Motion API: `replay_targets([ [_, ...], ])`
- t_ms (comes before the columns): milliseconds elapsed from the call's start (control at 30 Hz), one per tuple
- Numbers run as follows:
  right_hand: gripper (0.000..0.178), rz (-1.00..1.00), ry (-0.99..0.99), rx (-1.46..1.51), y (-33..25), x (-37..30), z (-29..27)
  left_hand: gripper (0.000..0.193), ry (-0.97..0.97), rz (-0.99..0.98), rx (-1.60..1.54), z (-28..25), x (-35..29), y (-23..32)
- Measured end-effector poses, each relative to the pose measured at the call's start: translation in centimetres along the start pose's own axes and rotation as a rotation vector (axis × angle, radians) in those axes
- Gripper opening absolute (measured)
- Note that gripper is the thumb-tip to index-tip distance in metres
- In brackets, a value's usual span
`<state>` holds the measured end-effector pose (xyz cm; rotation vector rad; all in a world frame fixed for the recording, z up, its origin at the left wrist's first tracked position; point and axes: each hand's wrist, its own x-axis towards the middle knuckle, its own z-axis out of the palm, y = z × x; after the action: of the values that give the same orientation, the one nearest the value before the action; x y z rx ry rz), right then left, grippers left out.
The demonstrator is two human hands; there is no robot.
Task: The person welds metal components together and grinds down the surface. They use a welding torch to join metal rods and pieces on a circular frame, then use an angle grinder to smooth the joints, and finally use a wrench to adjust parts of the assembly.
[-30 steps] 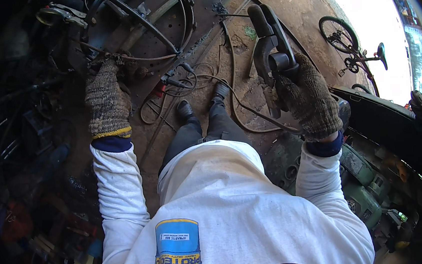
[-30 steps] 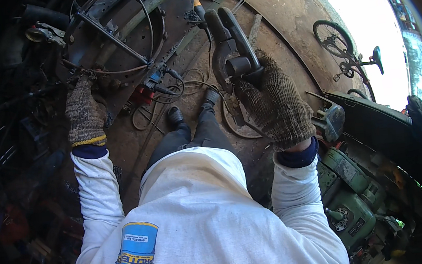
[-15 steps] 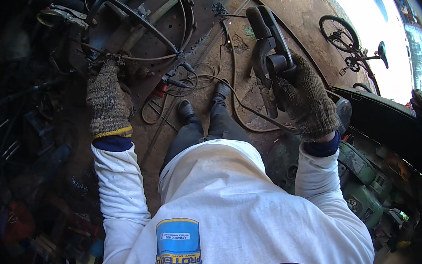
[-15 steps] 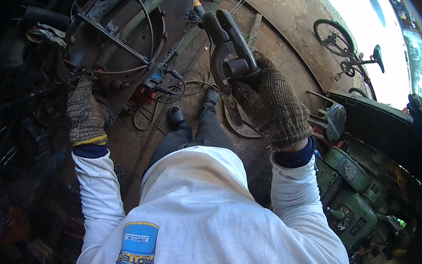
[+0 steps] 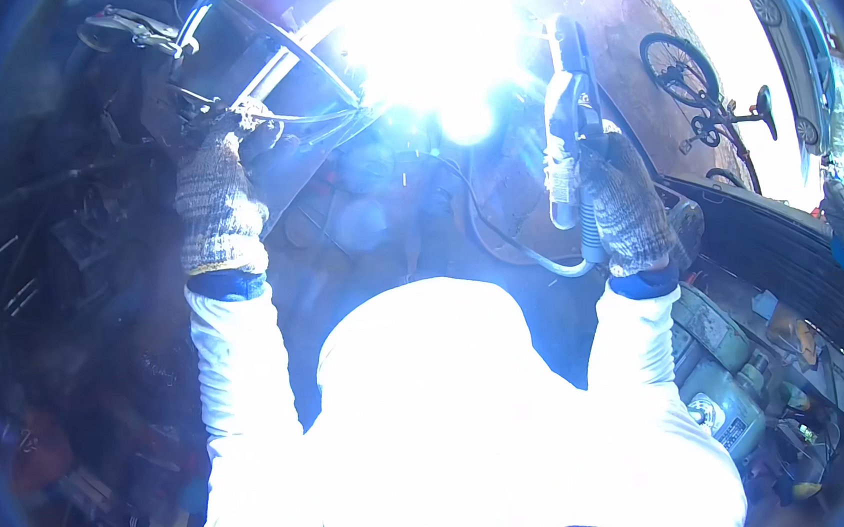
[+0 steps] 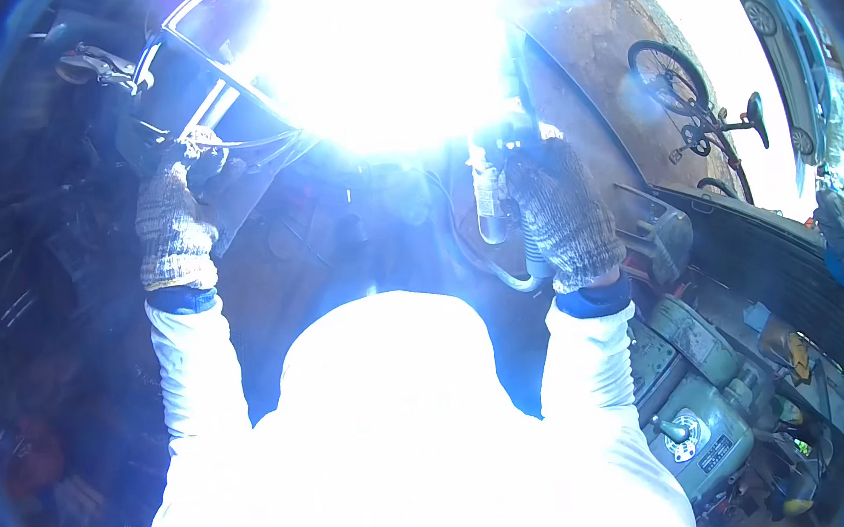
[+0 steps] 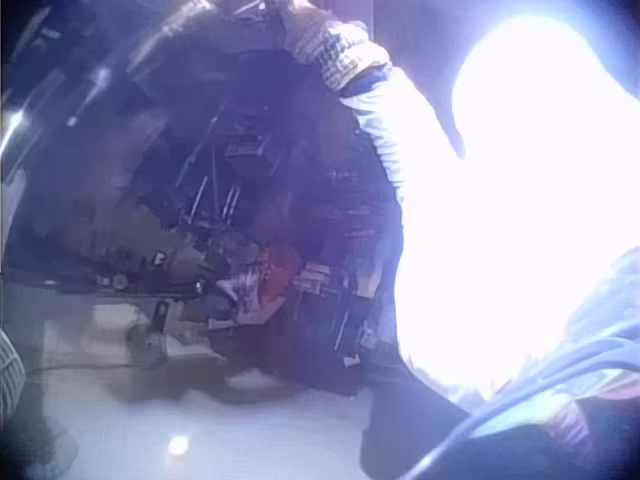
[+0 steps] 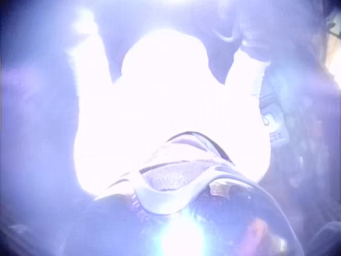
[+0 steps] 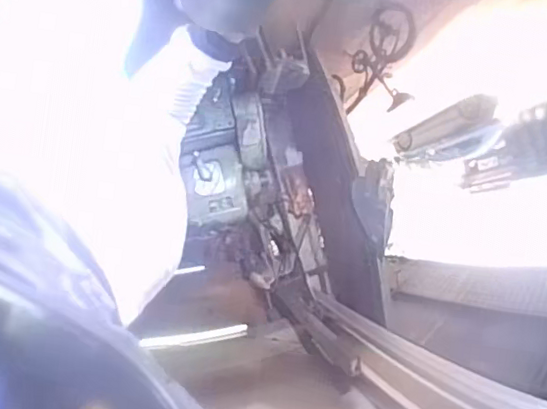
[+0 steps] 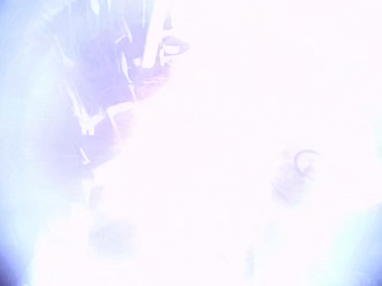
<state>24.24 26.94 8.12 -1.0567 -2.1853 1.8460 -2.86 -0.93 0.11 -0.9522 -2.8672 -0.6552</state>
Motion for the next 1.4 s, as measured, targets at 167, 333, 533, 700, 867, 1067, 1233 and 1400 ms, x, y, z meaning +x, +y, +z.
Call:
replay_targets([
  [167, 0.038, 0.112, 0.126, -0.059, -0.5, -0.6, 0.4, 0.045, -0.017, -0.093, -0.194, 0.3, 0.3, -0.7],
  [333, 0.041, -0.084, 0.093, -0.282, 0.4, -0.3, 0.4, 0.045, -0.036, -0.212, -0.428, 0.5, 0.5, -0.9],
  [533, 0.042, 0.031, 0.085, -0.264, -0.8, -0.6, 0.7, 0.045, -0.051, -0.267, -0.521, 0.4, -0.1, -0.8],
  [700, 0.040, 0.026, 0.121, -0.381, -0.8, -0.7, 0.8, 0.046, -0.062, -0.297, -0.572, 0.7, -0.3, -0.9],
  [867, 0.028, -0.171, 0.048, -0.514, -1.1, -0.6, 0.7, 0.046, -0.065, -0.336, -0.645, 1.1, -0.3, -1.2],
  [1067, 0.022, -0.112, 0.064, -0.340, -2.0, -1.0, 1.6, 0.046, -0.081, -0.392, -0.742, 1.1, -0.4, -1.3],
  [1233, 0.031, -0.371, 0.102, -0.740, 0.7, -0.7, 0.1, 0.046, -0.099, -0.199, -0.291, -0.1, -0.7, 0.3],
  [1400, 0.044, -0.150, 0.122, -0.151, 1.5, -2.2, 1.2, 0.047, -0.063, 0.064, 0.254, -0.1, -1.0, 0.1],
])
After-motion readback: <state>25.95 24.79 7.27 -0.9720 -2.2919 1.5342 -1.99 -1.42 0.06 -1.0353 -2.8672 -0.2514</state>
